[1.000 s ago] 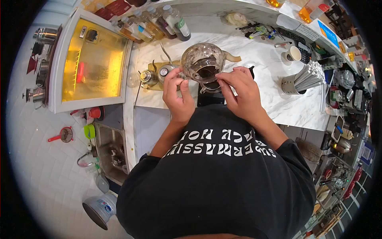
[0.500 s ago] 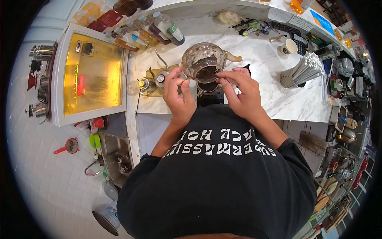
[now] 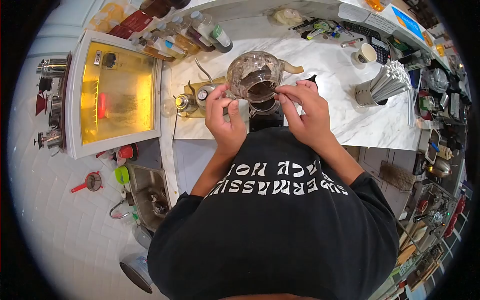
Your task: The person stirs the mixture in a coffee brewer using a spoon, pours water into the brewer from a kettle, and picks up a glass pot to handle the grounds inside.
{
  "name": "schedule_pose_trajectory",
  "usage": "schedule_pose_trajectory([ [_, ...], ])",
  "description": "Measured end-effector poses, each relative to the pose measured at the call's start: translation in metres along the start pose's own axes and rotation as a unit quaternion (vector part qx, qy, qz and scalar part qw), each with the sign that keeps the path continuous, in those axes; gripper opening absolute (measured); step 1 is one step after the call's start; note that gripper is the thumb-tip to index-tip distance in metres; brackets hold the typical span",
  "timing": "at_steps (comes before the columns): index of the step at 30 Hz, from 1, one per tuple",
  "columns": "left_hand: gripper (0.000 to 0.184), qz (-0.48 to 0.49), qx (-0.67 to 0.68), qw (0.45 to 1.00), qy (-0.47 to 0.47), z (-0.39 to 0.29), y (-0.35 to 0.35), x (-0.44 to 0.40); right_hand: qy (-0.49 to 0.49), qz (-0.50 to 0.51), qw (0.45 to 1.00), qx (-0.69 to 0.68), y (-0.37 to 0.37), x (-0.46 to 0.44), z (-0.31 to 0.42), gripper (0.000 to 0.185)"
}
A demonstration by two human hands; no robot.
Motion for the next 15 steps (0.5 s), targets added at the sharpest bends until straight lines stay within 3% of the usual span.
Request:
schedule_pose_trajectory([
  [8, 0.023, 0.008, -0.033, 0.999, -0.015, -0.002, 0.006, -0.002, 0.019, 0.028, 0.998, 0.046, -0.002, -0.004, 0.010, 0.018],
  [15, 0.022, 0.016, -0.048, 0.999, 0.006, -0.006, 0.007, 0.000, -0.154, 0.039, 0.970, -0.186, -0.011, 0.000, 0.002, 0.016],
])
Point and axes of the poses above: each hand's wrist, its own x-axis away from the middle knuckle, its own y-axis out of the back of the hand, z = x × y, the point moved 3 cm from there along -x, towards the middle knuckle, and after that the axes turned 12 degrees about z, right-handed, at the moved point
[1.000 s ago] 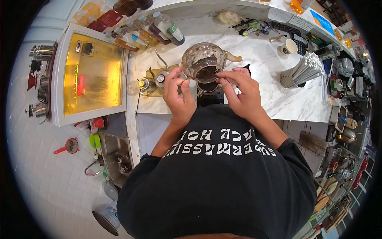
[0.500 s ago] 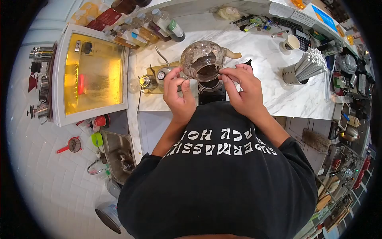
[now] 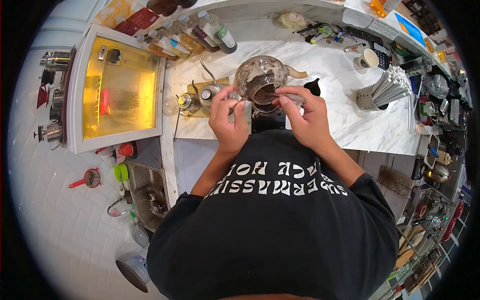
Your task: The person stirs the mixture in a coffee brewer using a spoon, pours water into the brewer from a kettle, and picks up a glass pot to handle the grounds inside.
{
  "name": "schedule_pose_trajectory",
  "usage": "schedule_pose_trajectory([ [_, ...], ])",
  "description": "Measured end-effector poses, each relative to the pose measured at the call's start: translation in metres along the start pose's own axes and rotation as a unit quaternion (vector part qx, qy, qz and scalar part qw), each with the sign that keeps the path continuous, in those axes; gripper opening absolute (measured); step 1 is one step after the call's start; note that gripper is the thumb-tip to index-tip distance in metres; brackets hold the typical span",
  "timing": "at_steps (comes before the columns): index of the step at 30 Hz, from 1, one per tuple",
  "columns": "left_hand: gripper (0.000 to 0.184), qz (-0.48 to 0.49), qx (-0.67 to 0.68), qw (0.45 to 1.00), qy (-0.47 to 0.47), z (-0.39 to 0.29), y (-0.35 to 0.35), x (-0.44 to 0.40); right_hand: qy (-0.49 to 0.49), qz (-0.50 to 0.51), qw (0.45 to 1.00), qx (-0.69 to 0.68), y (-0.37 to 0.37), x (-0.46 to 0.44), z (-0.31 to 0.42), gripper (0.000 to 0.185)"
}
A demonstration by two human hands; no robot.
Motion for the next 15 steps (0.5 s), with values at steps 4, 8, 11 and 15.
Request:
schedule_pose_trajectory([
  [4, 0.022, -0.009, 0.012, 1.000, 0.007, 0.001, -0.002, -0.002, -0.059, -0.020, 0.988, -0.144, 0.001, -0.001, -0.007, 0.018],
  [8, 0.021, -0.023, 0.023, 0.999, 0.016, 0.009, -0.003, -0.001, -0.066, -0.038, 0.980, -0.186, 0.008, -0.001, -0.008, 0.020],
  [11, 0.021, -0.032, 0.055, 0.997, 0.050, 0.014, -0.006, 0.002, -0.066, -0.041, 0.974, -0.215, 0.013, 0.000, -0.006, 0.022],
  [15, 0.019, -0.054, 0.073, 0.994, 0.065, 0.028, -0.010, 0.008, -0.054, -0.061, 0.969, -0.233, 0.020, 0.003, -0.007, 0.022],
])
Point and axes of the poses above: each hand's wrist, its own x-axis away from the middle knuckle, its own y-axis out of the back of the hand, z = x × y, the point moved 3 cm from there along -x, towards the middle knuckle, and after that the axes turned 12 degrees about z, right-handed, at the moved point
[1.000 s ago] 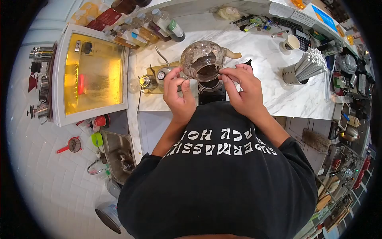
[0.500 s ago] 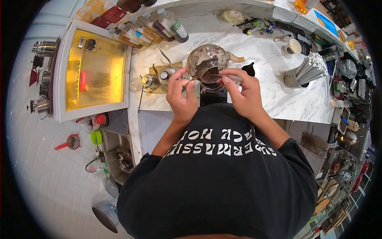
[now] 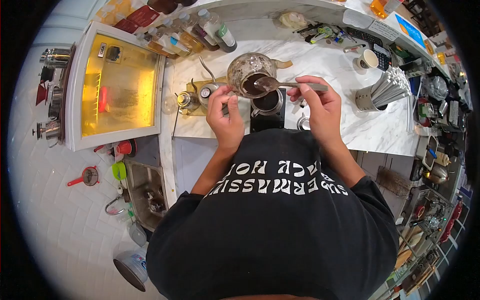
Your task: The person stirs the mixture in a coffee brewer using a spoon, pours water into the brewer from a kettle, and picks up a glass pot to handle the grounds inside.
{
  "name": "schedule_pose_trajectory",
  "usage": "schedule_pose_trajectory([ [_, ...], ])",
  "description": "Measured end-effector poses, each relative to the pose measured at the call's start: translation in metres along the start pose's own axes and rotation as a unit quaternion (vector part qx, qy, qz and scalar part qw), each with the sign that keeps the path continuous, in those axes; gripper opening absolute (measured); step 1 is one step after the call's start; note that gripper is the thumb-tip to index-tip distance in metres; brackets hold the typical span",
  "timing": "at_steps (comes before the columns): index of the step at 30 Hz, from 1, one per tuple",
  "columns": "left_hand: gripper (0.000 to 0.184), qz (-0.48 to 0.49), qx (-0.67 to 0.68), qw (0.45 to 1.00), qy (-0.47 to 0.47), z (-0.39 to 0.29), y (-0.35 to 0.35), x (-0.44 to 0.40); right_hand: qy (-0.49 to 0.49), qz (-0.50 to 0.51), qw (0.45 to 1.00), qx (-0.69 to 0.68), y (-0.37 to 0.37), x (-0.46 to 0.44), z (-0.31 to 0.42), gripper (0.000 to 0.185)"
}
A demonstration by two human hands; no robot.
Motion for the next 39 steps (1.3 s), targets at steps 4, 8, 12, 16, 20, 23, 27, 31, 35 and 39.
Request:
schedule_pose_trajectory([
  [4, 0.018, -0.024, 0.029, 0.999, 0.033, 0.015, 0.001, 0.005, 0.022, -0.017, 1.000, -0.011, 0.010, 0.004, 0.000, 0.022],
  [8, 0.020, -0.067, 0.011, 0.996, 0.051, 0.023, 0.012, 0.002, 0.027, -0.036, 0.999, 0.004, 0.017, 0.009, -0.008, 0.021],
  [12, 0.021, -0.088, 0.050, 0.992, 0.074, 0.027, 0.025, 0.000, 0.055, -0.022, 0.981, 0.185, 0.018, 0.018, -0.027, 0.019],
  [16, 0.020, -0.088, 0.045, 0.993, 0.068, 0.033, 0.026, 0.005, 0.145, 0.073, 0.908, 0.386, 0.015, 0.016, -0.034, 0.019],
  [20, 0.018, -0.085, 0.042, 0.993, 0.074, 0.026, 0.019, 0.011, 0.193, 0.088, 0.883, 0.419, 0.011, 0.015, -0.028, 0.021],
  [23, 0.017, -0.083, 0.040, 0.993, 0.075, 0.022, 0.016, 0.013, 0.202, 0.084, 0.880, 0.422, 0.011, 0.018, -0.030, 0.021],
  [27, 0.015, -0.083, 0.023, 0.994, 0.063, 0.018, 0.016, 0.012, 0.231, 0.042, 0.883, 0.407, 0.013, 0.019, -0.022, 0.020],
  [31, 0.014, -0.081, -0.002, 0.996, 0.042, 0.012, 0.014, 0.014, 0.240, 0.012, 0.910, 0.339, 0.009, 0.020, 0.008, 0.020],
  [35, 0.016, -0.079, -0.028, 0.996, -0.016, 0.001, 0.009, 0.018, 0.264, 0.064, 0.892, 0.360, -0.005, 0.019, 0.020, 0.021],
  [39, 0.020, -0.083, -0.053, 0.991, -0.085, -0.012, 0.008, 0.018, 0.265, 0.125, 0.875, 0.385, -0.020, 0.013, 0.013, 0.025],
])
Point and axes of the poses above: each hand's wrist, its own x-axis away from the middle knuckle, its own y-axis out of the back of the hand, z = x × y, the point moved 3 cm from there along -x, towards the middle knuckle, and after that the axes turned 12 degrees about z, right-handed, at the moved point
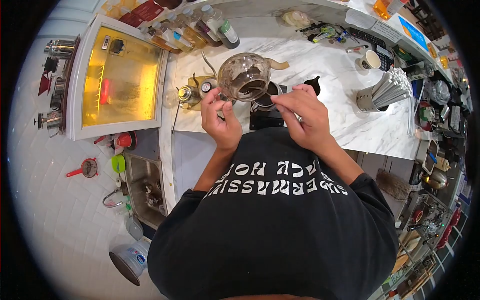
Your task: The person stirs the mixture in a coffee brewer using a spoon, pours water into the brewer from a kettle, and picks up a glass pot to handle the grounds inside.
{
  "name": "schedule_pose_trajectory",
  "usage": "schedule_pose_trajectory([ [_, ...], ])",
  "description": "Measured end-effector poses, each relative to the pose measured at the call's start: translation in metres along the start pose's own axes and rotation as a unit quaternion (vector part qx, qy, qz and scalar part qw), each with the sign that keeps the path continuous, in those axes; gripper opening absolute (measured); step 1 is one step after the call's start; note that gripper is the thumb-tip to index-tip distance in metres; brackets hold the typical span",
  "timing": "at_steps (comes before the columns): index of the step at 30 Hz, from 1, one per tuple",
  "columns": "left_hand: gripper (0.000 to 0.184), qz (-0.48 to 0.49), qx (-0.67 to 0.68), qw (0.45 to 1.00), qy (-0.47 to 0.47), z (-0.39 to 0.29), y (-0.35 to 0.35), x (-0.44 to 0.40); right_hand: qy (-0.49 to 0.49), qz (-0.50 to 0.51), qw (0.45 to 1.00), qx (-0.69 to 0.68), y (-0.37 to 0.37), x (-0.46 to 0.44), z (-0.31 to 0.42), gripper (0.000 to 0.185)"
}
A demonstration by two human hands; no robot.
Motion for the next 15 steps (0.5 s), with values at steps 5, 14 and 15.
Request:
schedule_pose_trajectory([
  [5, 0.021, 0.004, -0.027, 0.999, -0.033, -0.006, 0.002, 0.001, 0.016, 0.021, 0.998, 0.063, -0.005, -0.004, 0.000, 0.024],
  [14, 0.023, 0.029, -0.018, 0.999, -0.034, -0.004, -0.002, 0.006, -0.058, 0.046, 0.996, -0.056, -0.017, 0.006, -0.011, 0.024],
  [15, 0.026, 0.048, -0.026, 0.998, -0.041, -0.005, -0.002, 0.006, -0.058, 0.045, 0.996, -0.055, -0.018, 0.005, -0.008, 0.024],
])
Point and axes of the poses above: each hand's wrist, its own x-axis away from the middle knuckle, its own y-axis out of the back of the hand, z = x × y, the point moved 3 cm from there along -x, towards the middle knuckle, and after that the axes turned 12 degrees about z, right-handed, at the moved point
